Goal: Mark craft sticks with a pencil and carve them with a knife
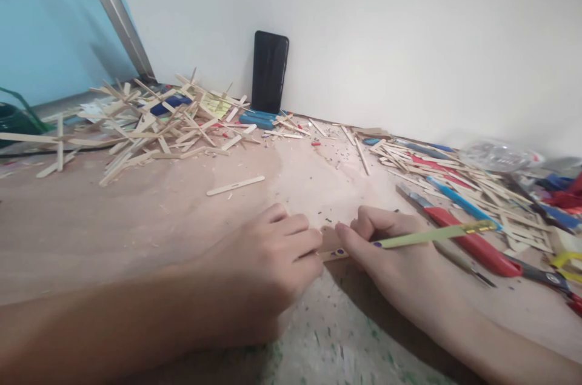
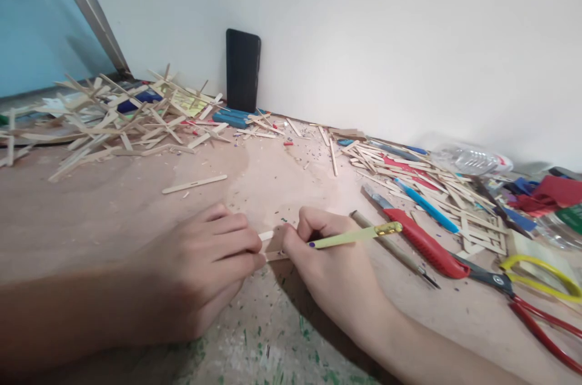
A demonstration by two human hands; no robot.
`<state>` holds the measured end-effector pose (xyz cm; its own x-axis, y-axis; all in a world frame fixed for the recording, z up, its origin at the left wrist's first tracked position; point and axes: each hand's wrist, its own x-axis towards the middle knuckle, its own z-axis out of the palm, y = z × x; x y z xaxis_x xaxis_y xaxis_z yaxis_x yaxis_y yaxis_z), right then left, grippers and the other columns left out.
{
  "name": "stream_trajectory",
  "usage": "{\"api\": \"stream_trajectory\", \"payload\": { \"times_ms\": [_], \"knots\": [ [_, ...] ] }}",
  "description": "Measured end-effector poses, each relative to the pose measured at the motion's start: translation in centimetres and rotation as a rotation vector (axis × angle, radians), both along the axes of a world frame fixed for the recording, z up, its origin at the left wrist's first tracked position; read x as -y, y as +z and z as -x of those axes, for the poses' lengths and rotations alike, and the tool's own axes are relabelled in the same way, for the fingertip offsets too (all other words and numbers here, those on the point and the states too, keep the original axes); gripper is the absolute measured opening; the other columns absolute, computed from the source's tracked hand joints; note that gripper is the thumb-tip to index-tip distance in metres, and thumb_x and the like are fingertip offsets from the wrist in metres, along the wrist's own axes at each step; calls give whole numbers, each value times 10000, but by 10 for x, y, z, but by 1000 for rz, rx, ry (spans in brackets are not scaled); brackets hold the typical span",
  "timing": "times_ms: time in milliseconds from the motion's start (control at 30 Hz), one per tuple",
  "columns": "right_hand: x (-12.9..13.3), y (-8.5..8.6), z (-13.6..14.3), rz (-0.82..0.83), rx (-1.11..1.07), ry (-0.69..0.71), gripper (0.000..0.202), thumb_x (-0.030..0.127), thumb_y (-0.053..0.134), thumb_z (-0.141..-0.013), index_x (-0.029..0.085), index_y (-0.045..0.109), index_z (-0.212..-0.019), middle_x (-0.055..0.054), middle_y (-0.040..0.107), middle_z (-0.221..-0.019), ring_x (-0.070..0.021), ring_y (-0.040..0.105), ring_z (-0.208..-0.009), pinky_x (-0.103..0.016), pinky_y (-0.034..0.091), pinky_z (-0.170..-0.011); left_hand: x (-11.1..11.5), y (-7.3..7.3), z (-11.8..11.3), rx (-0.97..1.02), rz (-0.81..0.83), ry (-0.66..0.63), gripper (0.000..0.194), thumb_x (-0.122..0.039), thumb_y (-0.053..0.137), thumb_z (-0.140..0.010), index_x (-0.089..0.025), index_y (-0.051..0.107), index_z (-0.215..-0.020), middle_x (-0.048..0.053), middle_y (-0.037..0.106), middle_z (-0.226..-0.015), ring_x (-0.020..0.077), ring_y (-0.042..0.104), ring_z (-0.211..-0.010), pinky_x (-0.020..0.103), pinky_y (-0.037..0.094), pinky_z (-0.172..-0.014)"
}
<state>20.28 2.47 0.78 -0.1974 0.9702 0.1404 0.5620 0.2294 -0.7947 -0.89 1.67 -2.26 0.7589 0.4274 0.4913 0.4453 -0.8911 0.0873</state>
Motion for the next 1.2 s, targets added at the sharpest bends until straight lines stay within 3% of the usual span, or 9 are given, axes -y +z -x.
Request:
{"api": "stream_trajectory", "payload": {
  "times_ms": [300,800,1200],
  "knots": [
    [0,-2,-1,-48,-9,-62,347,284,559,-769,243,304,-538,59,324,-489,-85,273,-496,-244,211,-427,-2,2,1,-9,2,-23,76,-95,648,-804,-158,647,-847,44,624,-846,210,505,-793,385,311,-713],
    [-2,-4,-1,-31,-28,-56,357,274,565,-746,252,282,-530,60,296,-487,-88,255,-502,-252,186,-428,1,3,1,-30,3,14,84,-80,641,-839,-163,649,-831,47,648,-871,206,510,-817,394,331,-734],
    [-1,-1,-2,-15,-35,-98,354,220,584,-766,232,346,-505,48,374,-455,-89,303,-481,-237,217,-425,-1,2,2,-26,26,-14,95,-74,631,-829,-152,676,-862,46,640,-858,217,523,-826,391,329,-744]
  ]
}}
